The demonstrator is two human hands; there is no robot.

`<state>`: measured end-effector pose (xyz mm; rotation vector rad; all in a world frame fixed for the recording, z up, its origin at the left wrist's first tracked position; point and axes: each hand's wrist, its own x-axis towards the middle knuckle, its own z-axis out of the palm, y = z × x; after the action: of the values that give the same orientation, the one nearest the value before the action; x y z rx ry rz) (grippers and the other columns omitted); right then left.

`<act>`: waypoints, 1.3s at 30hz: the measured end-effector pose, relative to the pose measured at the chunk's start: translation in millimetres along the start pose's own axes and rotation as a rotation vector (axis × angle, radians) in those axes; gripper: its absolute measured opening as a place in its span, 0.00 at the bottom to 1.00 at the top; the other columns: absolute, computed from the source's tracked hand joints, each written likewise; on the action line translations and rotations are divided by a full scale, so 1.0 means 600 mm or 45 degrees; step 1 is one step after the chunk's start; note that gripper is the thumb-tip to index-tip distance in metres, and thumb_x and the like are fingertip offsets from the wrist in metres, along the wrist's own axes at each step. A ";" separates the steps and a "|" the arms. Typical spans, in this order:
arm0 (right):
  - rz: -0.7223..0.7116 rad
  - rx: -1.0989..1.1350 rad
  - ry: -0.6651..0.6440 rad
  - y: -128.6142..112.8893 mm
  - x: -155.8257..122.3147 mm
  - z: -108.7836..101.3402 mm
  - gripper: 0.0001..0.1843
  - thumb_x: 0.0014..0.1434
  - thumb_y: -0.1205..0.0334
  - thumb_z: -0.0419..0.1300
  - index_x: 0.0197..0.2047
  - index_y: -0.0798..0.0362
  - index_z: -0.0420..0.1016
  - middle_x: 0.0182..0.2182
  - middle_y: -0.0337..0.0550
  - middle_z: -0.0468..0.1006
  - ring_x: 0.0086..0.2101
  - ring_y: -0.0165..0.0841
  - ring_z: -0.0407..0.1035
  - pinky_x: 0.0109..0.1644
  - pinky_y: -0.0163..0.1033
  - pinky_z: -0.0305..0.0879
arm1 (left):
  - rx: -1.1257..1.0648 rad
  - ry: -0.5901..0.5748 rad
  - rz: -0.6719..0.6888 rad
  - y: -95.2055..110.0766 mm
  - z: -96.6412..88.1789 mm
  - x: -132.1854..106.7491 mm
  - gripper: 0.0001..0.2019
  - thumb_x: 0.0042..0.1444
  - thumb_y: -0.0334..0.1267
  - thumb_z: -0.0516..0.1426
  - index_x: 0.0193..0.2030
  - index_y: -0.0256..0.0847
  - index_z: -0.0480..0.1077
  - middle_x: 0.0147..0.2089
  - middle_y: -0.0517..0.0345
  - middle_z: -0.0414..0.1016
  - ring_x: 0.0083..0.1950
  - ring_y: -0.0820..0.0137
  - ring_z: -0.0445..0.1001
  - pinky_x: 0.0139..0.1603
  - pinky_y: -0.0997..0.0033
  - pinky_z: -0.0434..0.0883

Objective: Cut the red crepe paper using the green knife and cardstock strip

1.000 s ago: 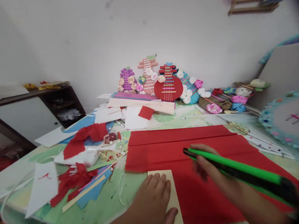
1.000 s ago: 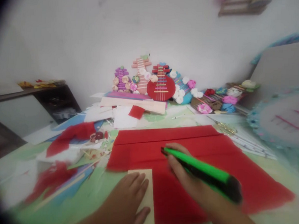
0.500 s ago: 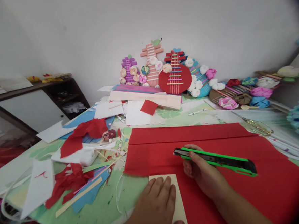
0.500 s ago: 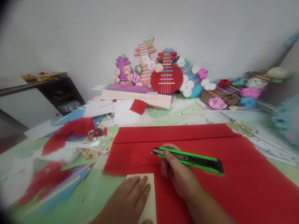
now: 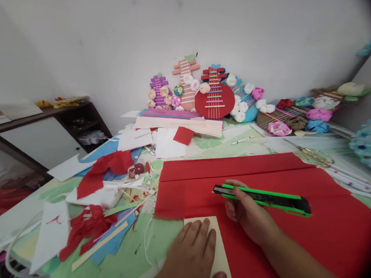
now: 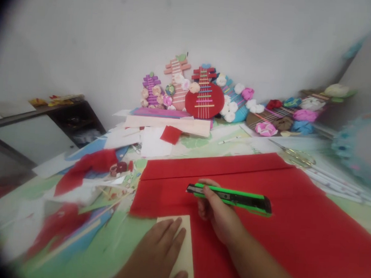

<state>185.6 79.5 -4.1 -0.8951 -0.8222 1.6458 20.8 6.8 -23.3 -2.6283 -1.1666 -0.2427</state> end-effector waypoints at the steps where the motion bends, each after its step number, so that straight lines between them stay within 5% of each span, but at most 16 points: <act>1: 0.000 -0.003 0.004 -0.001 -0.001 0.001 0.17 0.49 0.51 0.58 0.40 0.49 0.62 0.13 0.31 0.65 0.15 0.25 0.55 0.18 0.30 0.47 | -0.002 0.004 0.003 0.000 0.001 0.000 0.30 0.52 0.56 0.47 0.51 0.31 0.65 0.51 0.39 0.67 0.48 0.53 0.68 0.45 0.58 0.64; 8: -0.009 -0.072 0.036 0.001 -0.003 0.003 0.20 0.46 0.48 0.60 0.39 0.49 0.64 0.15 0.33 0.68 0.16 0.27 0.59 0.18 0.32 0.52 | 0.064 0.116 0.052 -0.003 0.010 -0.003 0.30 0.52 0.56 0.46 0.50 0.31 0.65 0.49 0.39 0.69 0.47 0.54 0.68 0.45 0.60 0.63; 11: -0.039 -0.301 0.013 -0.015 -0.012 0.003 0.20 0.48 0.49 0.59 0.41 0.51 0.65 0.24 0.40 0.73 0.23 0.31 0.67 0.23 0.36 0.61 | 0.082 0.282 0.008 0.003 0.025 -0.003 0.27 0.52 0.56 0.46 0.47 0.34 0.67 0.46 0.43 0.71 0.45 0.56 0.69 0.45 0.61 0.62; 14: -0.171 -0.738 -0.148 -0.042 -0.023 0.014 0.16 0.49 0.55 0.60 0.41 0.49 0.68 0.31 0.42 0.75 0.31 0.35 0.69 0.32 0.39 0.65 | 0.058 0.457 -0.054 0.013 0.043 -0.003 0.25 0.51 0.56 0.47 0.43 0.36 0.69 0.40 0.47 0.73 0.41 0.58 0.70 0.44 0.60 0.63; 18: -0.227 -1.052 -0.502 -0.055 -0.018 0.052 0.09 0.49 0.61 0.60 0.37 0.47 0.71 0.34 0.41 0.74 0.34 0.36 0.69 0.36 0.39 0.66 | -0.013 0.336 -0.114 0.023 0.058 -0.004 0.26 0.48 0.57 0.49 0.46 0.38 0.66 0.44 0.47 0.71 0.44 0.54 0.68 0.46 0.54 0.62; 23: 0.020 -0.863 -0.552 -0.004 0.017 0.069 0.07 0.49 0.62 0.59 0.34 0.51 0.70 0.31 0.40 0.74 0.33 0.33 0.70 0.35 0.37 0.67 | -0.024 0.316 -0.192 0.028 0.058 -0.006 0.29 0.48 0.60 0.48 0.47 0.40 0.66 0.47 0.46 0.69 0.48 0.52 0.65 0.49 0.51 0.60; 27: -0.011 -0.823 -0.595 0.027 0.028 0.050 0.10 0.50 0.60 0.59 0.38 0.50 0.70 0.33 0.40 0.75 0.34 0.33 0.70 0.37 0.37 0.67 | -0.003 0.362 -0.235 0.030 0.054 -0.003 0.22 0.51 0.54 0.50 0.45 0.41 0.67 0.45 0.49 0.71 0.47 0.56 0.66 0.49 0.55 0.61; 31: -0.121 -0.983 -0.680 0.030 0.029 0.045 0.08 0.51 0.59 0.58 0.36 0.48 0.72 0.33 0.40 0.75 0.34 0.33 0.70 0.38 0.38 0.67 | -0.003 0.308 -0.225 0.029 0.052 -0.002 0.15 0.54 0.43 0.52 0.48 0.42 0.65 0.45 0.52 0.71 0.47 0.59 0.67 0.51 0.58 0.61; 39: -0.078 -0.896 -0.726 0.024 0.029 0.047 0.09 0.51 0.60 0.59 0.37 0.48 0.72 0.34 0.40 0.75 0.35 0.34 0.70 0.39 0.38 0.67 | 0.006 0.349 -0.186 0.025 0.049 -0.005 0.13 0.53 0.38 0.53 0.47 0.43 0.65 0.44 0.54 0.72 0.47 0.60 0.67 0.52 0.58 0.61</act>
<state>151.1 91.1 -5.6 -0.8460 -1.8788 1.5869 31.7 3.8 -54.3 -2.4104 -1.2581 -0.6061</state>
